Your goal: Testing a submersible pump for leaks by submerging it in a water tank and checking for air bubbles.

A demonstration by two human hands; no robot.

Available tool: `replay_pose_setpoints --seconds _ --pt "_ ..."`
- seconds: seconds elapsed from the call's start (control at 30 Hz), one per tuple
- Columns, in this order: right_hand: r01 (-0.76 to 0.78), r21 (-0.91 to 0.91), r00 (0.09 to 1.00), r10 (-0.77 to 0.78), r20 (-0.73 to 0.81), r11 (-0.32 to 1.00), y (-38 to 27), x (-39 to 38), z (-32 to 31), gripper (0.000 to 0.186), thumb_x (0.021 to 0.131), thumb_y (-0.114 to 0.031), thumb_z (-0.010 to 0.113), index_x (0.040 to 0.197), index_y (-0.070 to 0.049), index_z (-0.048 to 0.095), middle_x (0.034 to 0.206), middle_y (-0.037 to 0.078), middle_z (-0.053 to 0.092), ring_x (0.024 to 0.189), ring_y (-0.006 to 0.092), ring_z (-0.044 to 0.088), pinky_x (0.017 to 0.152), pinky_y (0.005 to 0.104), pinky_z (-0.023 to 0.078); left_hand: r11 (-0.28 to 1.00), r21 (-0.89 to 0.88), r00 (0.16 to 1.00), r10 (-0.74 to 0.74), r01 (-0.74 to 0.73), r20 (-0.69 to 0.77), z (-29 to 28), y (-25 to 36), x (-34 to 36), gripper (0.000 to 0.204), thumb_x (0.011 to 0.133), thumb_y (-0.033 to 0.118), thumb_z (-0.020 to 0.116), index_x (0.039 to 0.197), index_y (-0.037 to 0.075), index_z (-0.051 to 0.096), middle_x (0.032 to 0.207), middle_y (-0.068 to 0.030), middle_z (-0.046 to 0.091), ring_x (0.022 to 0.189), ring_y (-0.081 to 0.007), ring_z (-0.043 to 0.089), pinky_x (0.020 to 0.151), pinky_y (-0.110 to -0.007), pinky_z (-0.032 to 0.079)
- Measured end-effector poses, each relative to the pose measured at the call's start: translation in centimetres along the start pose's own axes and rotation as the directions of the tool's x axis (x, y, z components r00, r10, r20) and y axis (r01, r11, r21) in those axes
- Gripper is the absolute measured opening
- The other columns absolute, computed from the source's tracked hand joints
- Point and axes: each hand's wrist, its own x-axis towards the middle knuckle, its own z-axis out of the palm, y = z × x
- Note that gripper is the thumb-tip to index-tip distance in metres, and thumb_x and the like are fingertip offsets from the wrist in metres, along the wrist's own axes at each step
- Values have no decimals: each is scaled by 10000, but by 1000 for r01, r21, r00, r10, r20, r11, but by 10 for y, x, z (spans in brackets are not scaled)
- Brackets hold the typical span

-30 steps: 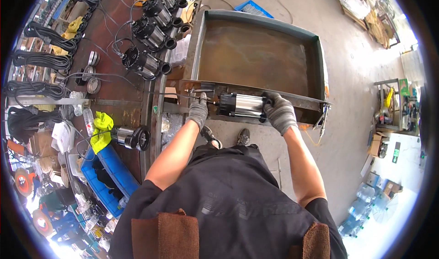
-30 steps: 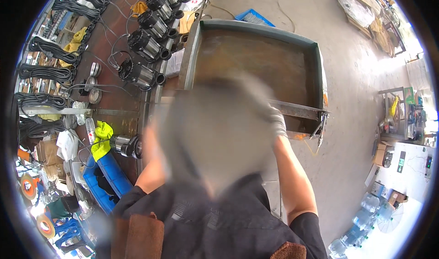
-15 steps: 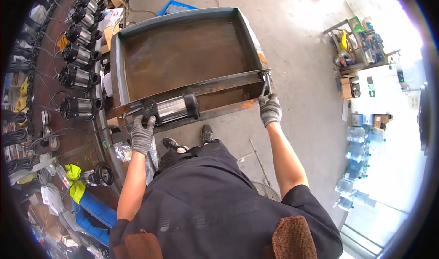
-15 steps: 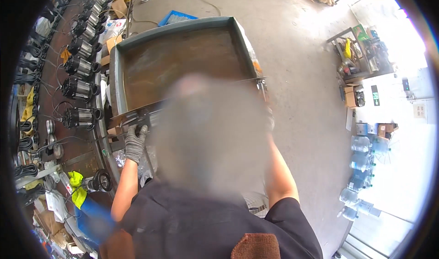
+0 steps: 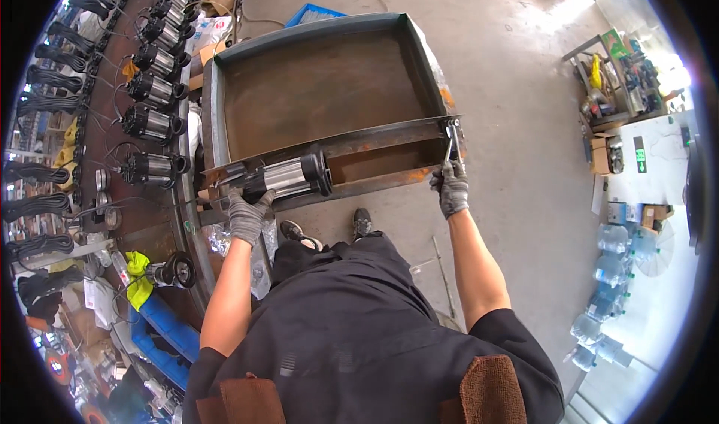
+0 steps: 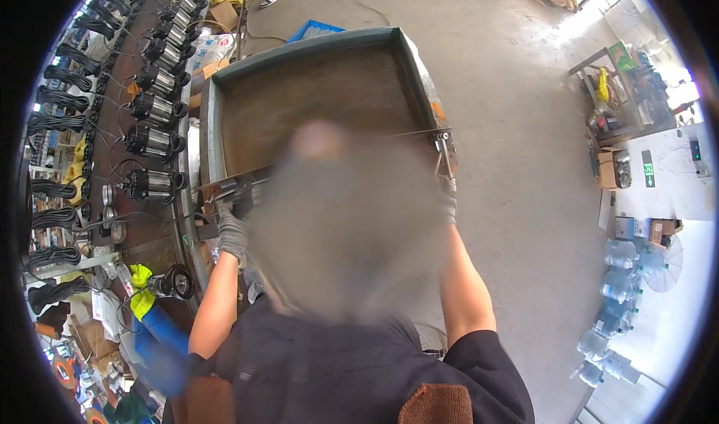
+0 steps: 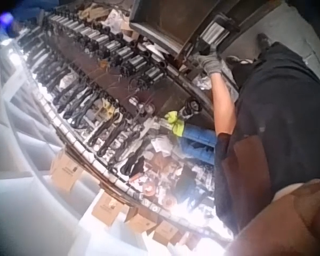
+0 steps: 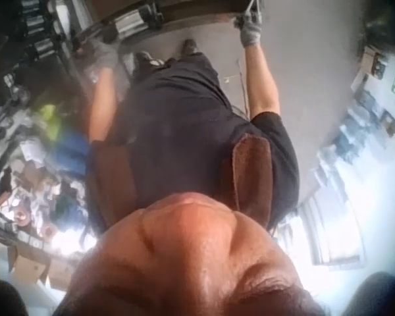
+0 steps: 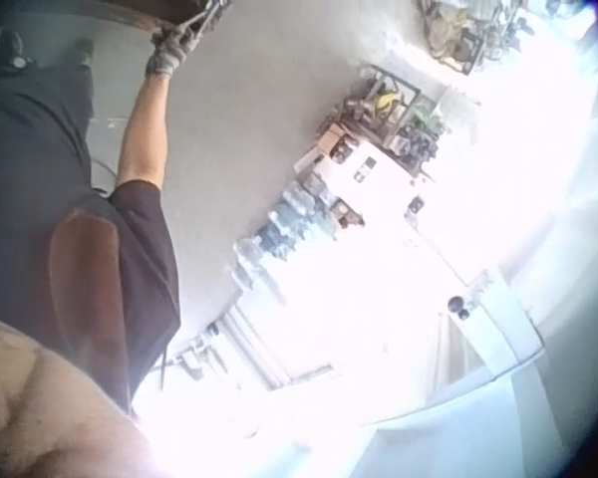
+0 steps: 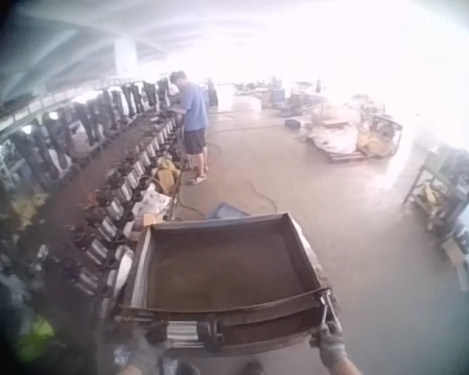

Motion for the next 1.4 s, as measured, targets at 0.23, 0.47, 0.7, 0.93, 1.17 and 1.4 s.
replay_pose_setpoints --seconds 0.23,0.47,0.7,0.93,1.17,1.4 --pt "74 -7 917 -65 393 997 -15 -40 49 270 998 -201 623 1221 -53 588 806 39 613 659 141 607 570 271 503 978 -100 973 -169 185 155 2 26 -9 694 682 206 933 1212 -20 546 1097 -122 659 970 -217 617 903 -354 523" --pt "19 -225 816 115 567 974 15 -46 95 239 1007 -176 611 1199 -33 620 778 8 591 620 91 565 542 244 473 906 419 984 -126 62 127 13 74 -35 656 701 311 922 1130 -31 563 1050 -141 669 947 -247 632 893 -363 516" --pt "86 -431 761 220 611 898 41 -45 119 173 1018 -147 580 1158 -59 632 755 -25 562 597 61 528 527 229 454 804 593 988 -55 -43 145 24 104 -45 636 719 295 912 1130 -40 561 1063 -149 683 938 -243 645 878 -353 524" --pt "108 -512 762 260 593 852 31 -47 119 182 1021 -152 576 1172 -63 624 768 -22 554 610 63 529 533 237 460 851 525 981 -84 -20 174 35 130 -52 685 716 298 914 1192 -32 548 1049 -152 683 941 -264 649 899 -372 524" --pt "101 -207 732 68 678 973 -28 -85 122 209 1028 -149 568 1194 -30 610 791 -15 563 650 69 537 590 234 474 838 242 829 362 -490 426 101 223 -98 258 931 228 721 1100 34 696 921 -65 728 823 -151 687 770 -301 557" --pt "229 -202 734 -33 678 952 -78 -122 144 201 1022 -136 580 1183 -27 631 779 -20 565 662 68 541 610 237 480 986 -111 845 165 -126 508 139 237 -111 159 951 32 657 1105 5 687 909 -41 718 791 -98 686 737 -240 568"
